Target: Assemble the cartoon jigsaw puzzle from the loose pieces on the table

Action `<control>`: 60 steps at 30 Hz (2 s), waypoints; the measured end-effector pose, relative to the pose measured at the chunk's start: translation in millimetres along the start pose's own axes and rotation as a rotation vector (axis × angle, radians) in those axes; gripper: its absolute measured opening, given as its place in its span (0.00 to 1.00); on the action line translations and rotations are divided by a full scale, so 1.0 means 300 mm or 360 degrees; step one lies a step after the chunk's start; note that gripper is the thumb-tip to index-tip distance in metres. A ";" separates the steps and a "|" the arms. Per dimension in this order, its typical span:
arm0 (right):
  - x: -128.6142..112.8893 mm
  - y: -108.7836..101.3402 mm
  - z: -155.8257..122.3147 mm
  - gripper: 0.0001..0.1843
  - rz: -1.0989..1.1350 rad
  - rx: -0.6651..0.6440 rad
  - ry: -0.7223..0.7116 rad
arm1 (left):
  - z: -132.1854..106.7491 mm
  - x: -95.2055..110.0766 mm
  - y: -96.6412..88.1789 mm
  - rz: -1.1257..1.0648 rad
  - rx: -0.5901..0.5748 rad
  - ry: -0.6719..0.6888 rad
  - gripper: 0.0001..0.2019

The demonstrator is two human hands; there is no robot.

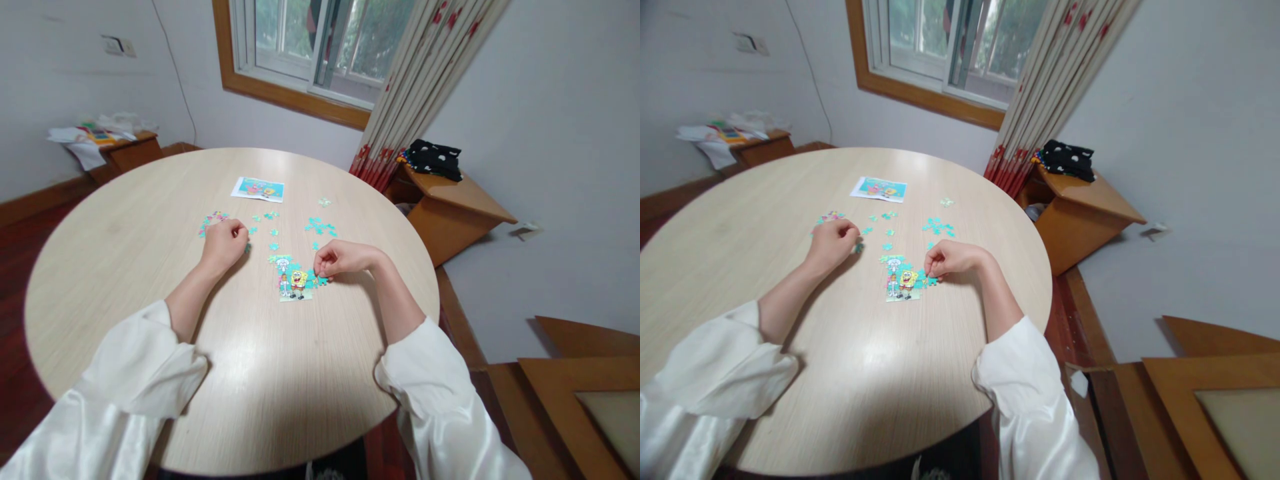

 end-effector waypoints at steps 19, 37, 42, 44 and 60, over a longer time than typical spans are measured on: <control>-0.007 -0.007 -0.011 0.08 -0.0100 -0.0037 -0.0049 | 0.000 0.000 0.000 0.0009 0.0010 0.0007 0.09; 0.023 -0.033 -0.011 0.10 -0.0027 0.0026 -0.0044 | 0.000 -0.006 0.001 0.0003 0.0030 -0.0017 0.10; 0.006 -0.038 -0.015 0.11 -0.0178 0.0016 -0.0141 | 0.000 -0.006 0.002 0.0033 0.0025 -0.0001 0.11; 0.001 -0.035 -0.015 0.11 -0.0185 0.0009 -0.0167 | 0.000 -0.005 0.002 0.0038 0.0020 0.0001 0.11; -0.008 0.041 -0.018 0.10 0.0174 -0.0199 0.0031 | 0.002 -0.006 0.006 0.0031 0.0001 -0.0015 0.10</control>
Point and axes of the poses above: each hand's wrist, its own z-axis towards the middle knuckle, its own y-axis out of the palm, x = y × z, the point moved 9 cm from there along z, towards the middle knuckle, and after that the axes turned 4 degrees about y, right-handed, at the moved point
